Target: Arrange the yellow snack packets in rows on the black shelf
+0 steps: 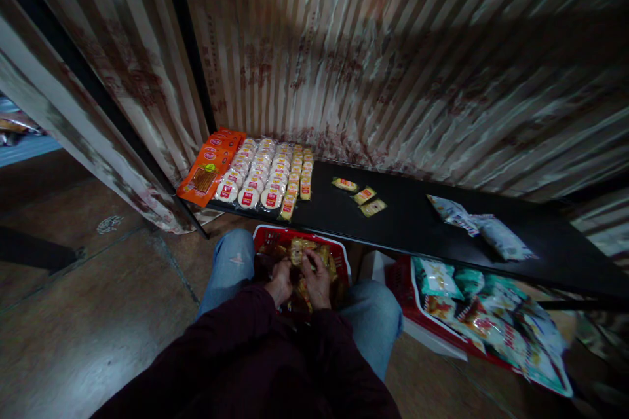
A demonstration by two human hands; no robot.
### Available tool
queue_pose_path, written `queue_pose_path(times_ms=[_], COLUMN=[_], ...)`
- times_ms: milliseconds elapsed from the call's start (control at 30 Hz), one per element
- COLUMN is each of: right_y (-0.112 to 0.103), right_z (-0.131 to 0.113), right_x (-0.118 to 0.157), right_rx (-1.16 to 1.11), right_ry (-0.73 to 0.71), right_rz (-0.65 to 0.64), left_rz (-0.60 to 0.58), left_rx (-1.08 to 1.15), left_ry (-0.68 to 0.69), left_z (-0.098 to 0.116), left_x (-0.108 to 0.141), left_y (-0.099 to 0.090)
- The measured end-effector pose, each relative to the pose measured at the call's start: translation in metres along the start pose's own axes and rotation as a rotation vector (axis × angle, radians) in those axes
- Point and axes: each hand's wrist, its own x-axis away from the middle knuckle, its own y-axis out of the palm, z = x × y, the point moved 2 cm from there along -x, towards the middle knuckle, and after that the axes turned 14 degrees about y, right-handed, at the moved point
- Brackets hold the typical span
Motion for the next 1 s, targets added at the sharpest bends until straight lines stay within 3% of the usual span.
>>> queue_pose_path(times_ms=[133,467,800,1000], right_y=[-0.001,-0.008,-0.01,-0.01], right_z=[0.004,0.023,0.028,0.028], right_x=[-0.002,-0.007,-0.008,-0.009], right_rx=[0.103,0.139,0.064,0.015], right_ry=[-0.06,-0.034,0.112,0.099], right_rz=[0.005,0.042,0.041,0.042], left_rz=[0.03,-0.009,-0.056,-0.076], left_rx=[0.075,0.083,-0.153,-0.249], left_ry=[-0.079,0.033,0.213,0.295], left_z=[0.002,0.008,0.011,0.016], left_x=[0.004,0.008,0.014,0.02], left_y=[0.0,0.003,0.002,0.004])
